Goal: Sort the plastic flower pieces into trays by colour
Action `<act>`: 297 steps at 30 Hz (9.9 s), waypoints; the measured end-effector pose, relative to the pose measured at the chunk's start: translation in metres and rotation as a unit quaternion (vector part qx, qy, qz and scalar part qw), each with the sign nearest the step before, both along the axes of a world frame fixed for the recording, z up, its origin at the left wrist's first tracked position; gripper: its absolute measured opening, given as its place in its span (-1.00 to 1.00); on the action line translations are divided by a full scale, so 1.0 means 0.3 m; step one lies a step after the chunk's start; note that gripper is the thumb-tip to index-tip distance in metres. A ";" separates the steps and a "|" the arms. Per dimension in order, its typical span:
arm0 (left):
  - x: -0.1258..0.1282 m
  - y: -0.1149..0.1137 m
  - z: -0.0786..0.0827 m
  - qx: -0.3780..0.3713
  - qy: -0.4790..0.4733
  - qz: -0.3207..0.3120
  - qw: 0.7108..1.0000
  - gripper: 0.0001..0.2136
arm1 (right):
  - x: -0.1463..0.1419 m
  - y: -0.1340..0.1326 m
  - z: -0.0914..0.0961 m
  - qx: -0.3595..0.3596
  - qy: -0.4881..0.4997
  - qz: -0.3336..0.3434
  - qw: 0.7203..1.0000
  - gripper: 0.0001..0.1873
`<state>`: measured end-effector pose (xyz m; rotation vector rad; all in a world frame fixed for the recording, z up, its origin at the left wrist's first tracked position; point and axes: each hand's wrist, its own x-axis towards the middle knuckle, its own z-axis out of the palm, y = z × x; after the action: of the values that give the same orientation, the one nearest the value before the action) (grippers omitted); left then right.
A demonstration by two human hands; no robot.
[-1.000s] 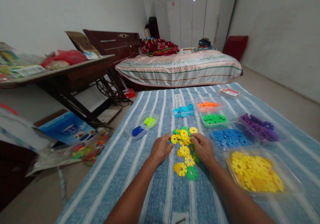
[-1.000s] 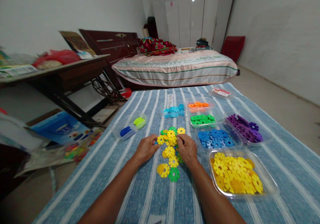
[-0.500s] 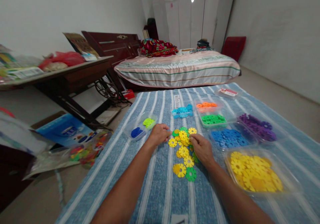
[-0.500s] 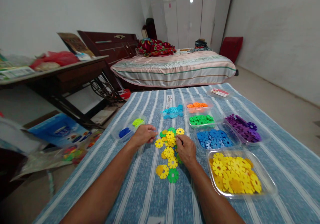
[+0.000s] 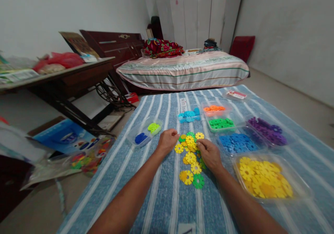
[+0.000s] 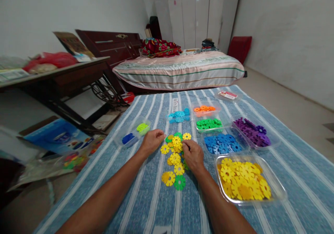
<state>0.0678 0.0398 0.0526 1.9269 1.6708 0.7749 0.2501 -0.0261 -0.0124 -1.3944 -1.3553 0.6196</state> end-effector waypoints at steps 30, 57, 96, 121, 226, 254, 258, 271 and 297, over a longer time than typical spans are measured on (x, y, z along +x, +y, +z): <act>-0.070 -0.088 -0.128 0.098 0.124 0.009 0.987 -0.83 | -0.147 -0.157 0.100 0.197 -0.310 0.262 0.893 -0.79; -0.077 -0.082 -0.124 0.082 0.067 0.000 0.994 -0.85 | -0.052 -0.325 0.031 0.093 -0.335 0.026 0.937 -0.75; -0.101 -0.067 -0.139 0.106 0.032 -0.034 0.993 -0.85 | 0.053 -0.376 0.178 0.260 -0.371 -0.079 0.888 -0.87; -0.095 -0.081 -0.119 0.084 0.019 -0.030 0.996 -0.83 | -0.002 -0.353 0.046 0.049 -0.396 0.025 0.917 -0.71; 0.080 -0.235 -0.006 -0.012 -0.212 -0.139 0.967 -0.93 | 0.066 -0.401 -0.059 0.086 -0.366 -0.055 0.925 -0.73; -0.195 0.006 0.167 0.051 0.051 -0.034 0.997 -0.78 | 0.062 -0.399 -0.038 0.078 -0.346 -0.058 0.933 -0.77; -0.038 -0.170 0.129 -0.029 0.056 -0.231 0.971 -0.81 | 0.058 -0.395 -0.015 0.079 -0.338 -0.055 0.936 -0.79; 0.215 -0.378 0.048 -0.032 0.291 -0.337 0.895 -0.81 | 0.040 -0.410 -0.017 0.084 -0.354 -0.098 0.926 -0.79; 0.233 -0.354 0.064 -0.029 0.287 -0.368 0.884 -0.87 | 0.070 -0.406 -0.030 0.099 -0.281 -0.014 0.955 -0.73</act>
<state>0.1377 -0.0665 0.0719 2.6299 1.0179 -0.1614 0.2712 -0.1478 -0.0215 -1.4796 -1.7805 0.0509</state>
